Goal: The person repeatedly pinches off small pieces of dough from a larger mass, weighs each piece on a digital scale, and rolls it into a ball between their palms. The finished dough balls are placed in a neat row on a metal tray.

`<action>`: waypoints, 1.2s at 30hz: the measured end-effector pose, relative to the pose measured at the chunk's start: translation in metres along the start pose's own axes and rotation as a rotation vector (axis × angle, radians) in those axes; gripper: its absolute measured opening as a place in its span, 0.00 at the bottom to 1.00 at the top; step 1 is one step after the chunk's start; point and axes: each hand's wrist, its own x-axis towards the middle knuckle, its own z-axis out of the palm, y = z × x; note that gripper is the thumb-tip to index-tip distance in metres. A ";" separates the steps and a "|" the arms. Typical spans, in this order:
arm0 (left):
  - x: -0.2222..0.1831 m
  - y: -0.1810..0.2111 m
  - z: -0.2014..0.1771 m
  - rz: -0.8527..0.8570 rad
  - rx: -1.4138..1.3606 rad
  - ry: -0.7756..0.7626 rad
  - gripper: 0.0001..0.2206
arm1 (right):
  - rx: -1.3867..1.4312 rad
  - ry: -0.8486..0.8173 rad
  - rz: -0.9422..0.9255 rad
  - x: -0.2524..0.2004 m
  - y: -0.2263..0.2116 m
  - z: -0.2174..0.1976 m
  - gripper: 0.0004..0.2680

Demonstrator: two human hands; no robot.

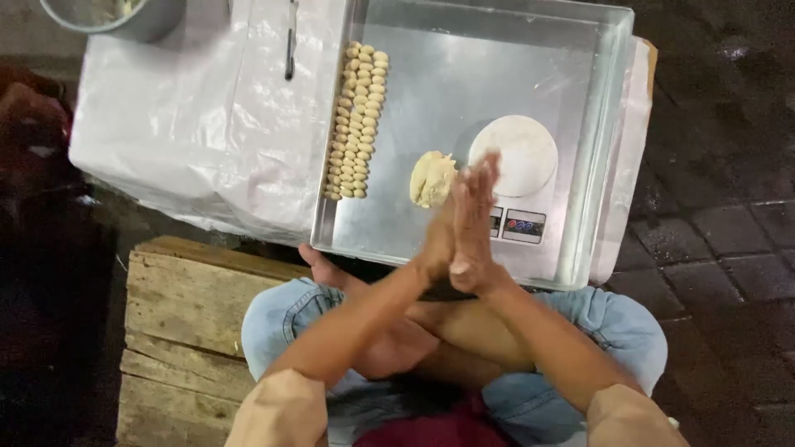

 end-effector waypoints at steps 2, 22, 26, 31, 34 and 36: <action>-0.024 0.003 0.007 0.056 0.091 -0.038 0.44 | -0.077 0.022 0.031 -0.004 0.032 -0.012 0.34; -0.035 0.033 0.013 0.493 0.292 -0.193 0.35 | 0.337 0.097 0.231 0.011 0.009 -0.012 0.30; -0.067 0.043 0.032 0.307 0.389 -0.179 0.38 | 0.410 0.145 0.270 0.007 0.000 -0.013 0.29; -0.057 0.018 0.022 0.293 0.330 -0.171 0.37 | 0.324 0.134 0.170 0.014 0.000 -0.010 0.28; -0.040 0.008 0.015 0.278 0.260 -0.159 0.37 | 0.305 0.120 0.320 0.011 0.009 -0.020 0.31; -0.023 0.005 0.010 0.259 0.180 -0.136 0.36 | 0.180 0.028 0.229 0.005 0.002 -0.015 0.31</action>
